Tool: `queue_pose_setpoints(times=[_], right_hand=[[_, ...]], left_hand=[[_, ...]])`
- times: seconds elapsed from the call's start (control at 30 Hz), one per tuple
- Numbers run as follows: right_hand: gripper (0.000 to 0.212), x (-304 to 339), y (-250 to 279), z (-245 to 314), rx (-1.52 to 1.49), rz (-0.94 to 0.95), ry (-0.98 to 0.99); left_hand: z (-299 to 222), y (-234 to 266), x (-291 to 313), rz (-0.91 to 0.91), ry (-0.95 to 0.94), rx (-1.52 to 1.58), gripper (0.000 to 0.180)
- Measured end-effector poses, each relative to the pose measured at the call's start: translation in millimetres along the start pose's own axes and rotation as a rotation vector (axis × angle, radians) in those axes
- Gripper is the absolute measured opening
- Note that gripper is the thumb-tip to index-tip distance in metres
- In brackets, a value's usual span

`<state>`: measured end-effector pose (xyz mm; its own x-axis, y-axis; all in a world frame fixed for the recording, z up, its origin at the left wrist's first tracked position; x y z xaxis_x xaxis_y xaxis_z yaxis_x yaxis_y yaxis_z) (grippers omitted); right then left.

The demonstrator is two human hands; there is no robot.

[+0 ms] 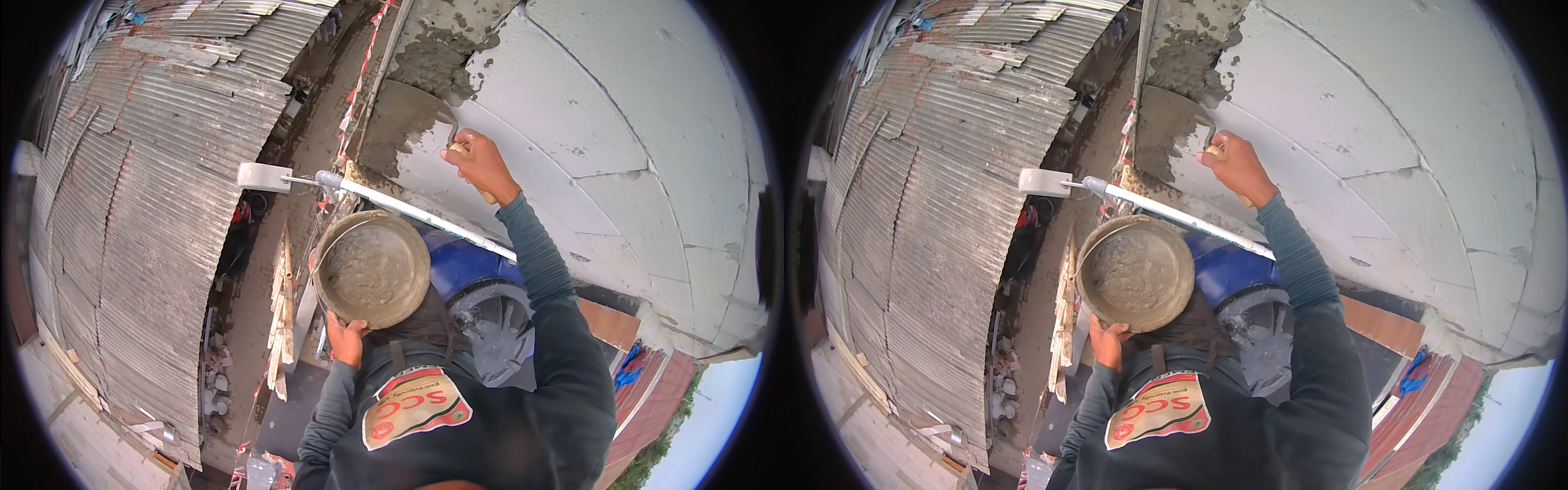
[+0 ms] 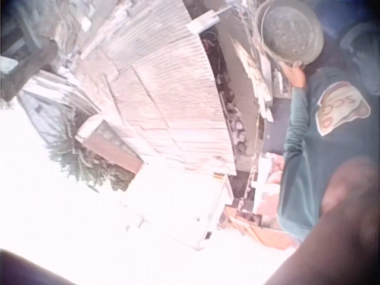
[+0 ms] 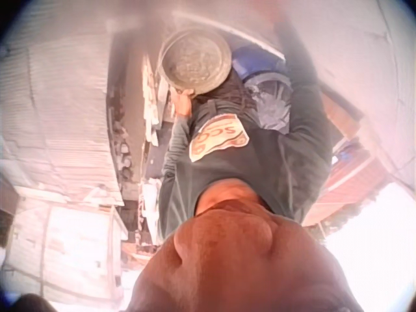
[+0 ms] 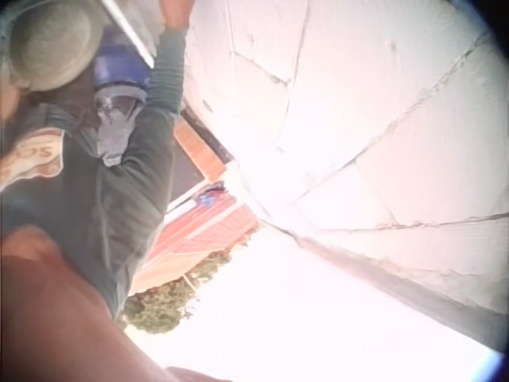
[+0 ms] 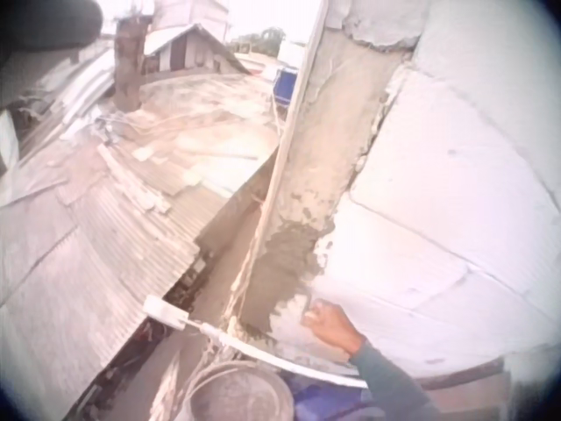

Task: The person applies cement to the corner of a wall using a trowel, scooping the mortar from a bucket and spreading it along the vertical edge.

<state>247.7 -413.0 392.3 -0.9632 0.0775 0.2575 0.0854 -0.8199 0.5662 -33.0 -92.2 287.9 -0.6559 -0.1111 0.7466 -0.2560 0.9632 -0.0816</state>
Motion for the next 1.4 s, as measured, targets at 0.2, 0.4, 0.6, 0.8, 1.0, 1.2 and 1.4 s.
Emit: queue_pose_setpoints(times=[0.2,0.4,0.6,0.8,1.0,1.2,1.4], right_hand=[[0.032,42.3,45.4,48.7,-0.143,0.007,0.043],[0.029,113.9,52.1,68.8,0.231,0.339,0.219],[0.021,135.6,-32.4,27.9,0.858,0.465,0.623],[0.021,134.7,-113.7,-43.0,0.661,0.704,0.757],[0.039,129.4,-78.7,-21.9,0.156,1.013,-0.115],[0.042,136.6,-66.7,-41.7,0.126,0.933,-0.186],[0.039,135.0,-35.3,-16.0,0.079,0.878,-0.297]], left_hand=[[3.6,-0.6,-7.8,0.021,-0.017,-0.029,0.052],[-1.0,-2.7,-11.2,0.038,-0.051,-0.028,0.064],[-10.0,-8.7,-7.0,0.025,-0.059,0.022,0.059],[-5.1,-11.3,-9.4,-0.005,-0.132,-0.113,0.050],[0.3,-4.9,-7.7,-0.040,-0.121,-0.050,0.048],[-4.9,-5.2,-2.5,0.004,-0.076,-0.004,0.055],[-12.1,-3.2,-4.9,0.004,-0.023,-0.018,0.065]])
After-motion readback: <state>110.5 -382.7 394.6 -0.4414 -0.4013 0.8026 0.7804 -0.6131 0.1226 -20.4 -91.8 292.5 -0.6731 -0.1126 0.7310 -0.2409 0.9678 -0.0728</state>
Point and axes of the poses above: each hand's wrist, its own x-axis away from the middle knuckle, its own y-axis out of the back of the hand, z = x × y, the point moved 1 cm from there along -x, towards the middle knuckle, and after that the axes turned 6 degrees about -x, right-handed, at the moved point
